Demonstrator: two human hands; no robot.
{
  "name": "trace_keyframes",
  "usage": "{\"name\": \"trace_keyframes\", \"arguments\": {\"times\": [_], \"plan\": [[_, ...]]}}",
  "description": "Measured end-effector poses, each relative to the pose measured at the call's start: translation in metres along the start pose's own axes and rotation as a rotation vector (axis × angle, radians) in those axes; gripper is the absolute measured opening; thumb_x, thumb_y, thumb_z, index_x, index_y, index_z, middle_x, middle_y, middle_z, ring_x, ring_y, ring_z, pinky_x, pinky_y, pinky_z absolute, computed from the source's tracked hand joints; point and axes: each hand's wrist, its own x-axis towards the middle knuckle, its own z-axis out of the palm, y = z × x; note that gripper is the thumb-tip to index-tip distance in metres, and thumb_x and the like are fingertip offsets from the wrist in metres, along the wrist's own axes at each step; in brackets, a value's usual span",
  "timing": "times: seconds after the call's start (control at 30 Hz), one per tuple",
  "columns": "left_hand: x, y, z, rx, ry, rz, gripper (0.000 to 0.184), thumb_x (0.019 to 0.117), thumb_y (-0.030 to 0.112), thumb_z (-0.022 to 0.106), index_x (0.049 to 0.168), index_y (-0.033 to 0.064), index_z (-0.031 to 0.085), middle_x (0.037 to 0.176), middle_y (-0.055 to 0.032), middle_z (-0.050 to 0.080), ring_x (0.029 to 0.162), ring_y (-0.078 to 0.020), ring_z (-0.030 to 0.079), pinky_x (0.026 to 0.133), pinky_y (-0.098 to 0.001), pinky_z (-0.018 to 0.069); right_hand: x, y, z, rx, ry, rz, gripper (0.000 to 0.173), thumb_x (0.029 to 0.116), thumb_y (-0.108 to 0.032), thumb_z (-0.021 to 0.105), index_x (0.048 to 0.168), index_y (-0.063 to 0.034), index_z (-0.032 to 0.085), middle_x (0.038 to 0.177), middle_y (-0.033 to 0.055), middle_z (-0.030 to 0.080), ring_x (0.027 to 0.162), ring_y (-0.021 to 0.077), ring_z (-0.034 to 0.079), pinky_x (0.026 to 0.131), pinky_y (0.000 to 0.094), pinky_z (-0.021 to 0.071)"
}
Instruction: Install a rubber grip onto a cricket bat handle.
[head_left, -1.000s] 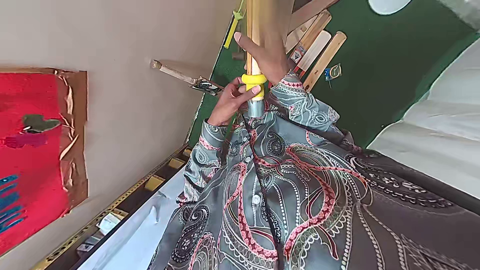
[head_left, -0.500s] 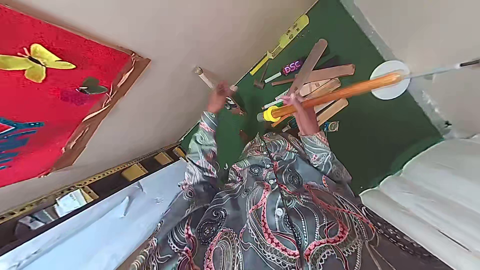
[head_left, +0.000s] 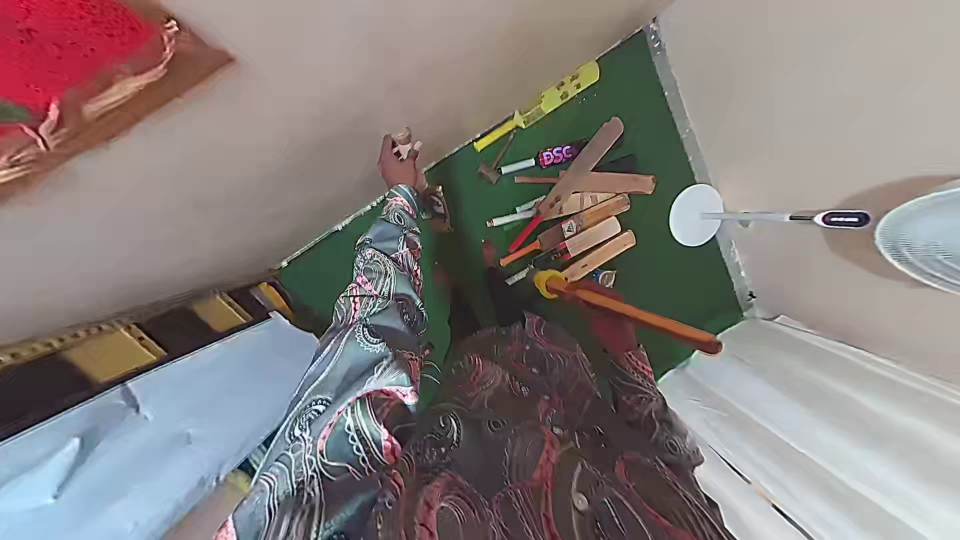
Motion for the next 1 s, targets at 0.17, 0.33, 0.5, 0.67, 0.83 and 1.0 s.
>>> {"name": "trace_keyframes", "arguments": {"times": [0.17,0.33,0.5,0.67,0.83,1.0], "plan": [[-0.078,-0.019,0.008,0.131,-0.311,0.218,0.048,0.0969,0.024,0.068,0.140,0.0053,0.059,0.132,-0.0186,0.066,0.128,-0.0325,0.060,0.114,-0.0529,0.0432,0.023,-0.053,0.010,-0.187,0.060,-0.023,0.037,0.0861,-0.007,0.079,0.120,-0.0020,0.066,0.109,0.0090,0.074,0.096,0.0164,0.072,0.086,0.0374,0.0622],[-0.134,-0.027,0.009,0.117,-0.468,0.269,0.043,0.0999,0.014,0.063,0.141,0.0027,0.058,0.134,-0.0201,0.065,0.128,-0.0337,0.061,0.114,-0.0526,0.0424,0.063,-0.109,0.045,-0.341,0.075,-0.223,0.031,0.0925,-0.020,0.075,0.119,-0.0057,0.070,0.106,0.0048,0.075,0.094,0.0076,0.071,0.085,0.0286,0.0611],[-0.149,-0.040,0.021,0.056,-0.387,0.237,0.043,0.1000,0.015,0.062,0.142,0.0084,0.059,0.139,-0.0156,0.063,0.132,-0.0319,0.058,0.115,-0.0542,0.0401,0.113,-0.125,0.080,-0.273,-0.052,-0.331,0.028,0.0926,-0.021,0.076,0.113,-0.0023,0.069,0.099,0.0062,0.074,0.083,0.0085,0.072,0.075,0.0277,0.0632],[-0.155,-0.036,0.011,0.083,-0.333,0.149,0.048,0.0991,0.012,0.061,0.147,0.0155,0.056,0.143,-0.0114,0.061,0.138,-0.0326,0.053,0.118,-0.0545,0.0369,0.132,-0.132,0.098,-0.308,-0.181,-0.325,0.032,0.0939,-0.029,0.075,0.114,-0.0055,0.068,0.100,0.0041,0.074,0.087,0.0080,0.071,0.080,0.0290,0.0622],[-0.153,-0.039,0.007,0.070,-0.321,0.063,0.053,0.0976,0.013,0.061,0.149,0.0239,0.054,0.148,-0.0088,0.057,0.142,-0.0335,0.047,0.115,-0.0643,0.0359,0.136,-0.144,0.116,-0.290,-0.253,-0.385,0.029,0.0937,-0.024,0.076,0.113,-0.0039,0.067,0.101,0.0051,0.073,0.090,0.0076,0.071,0.082,0.0276,0.0617],[-0.154,-0.044,0.000,-0.034,-0.221,0.122,0.057,0.0920,0.018,0.074,0.144,0.0030,0.055,0.145,-0.0185,0.058,0.138,-0.0315,0.052,0.119,-0.0486,0.0368,0.155,-0.136,0.129,-0.233,-0.317,-0.352,0.034,0.0916,-0.021,0.079,0.118,-0.0021,0.067,0.110,0.0083,0.073,0.100,0.0128,0.072,0.090,0.0319,0.0624]]}}
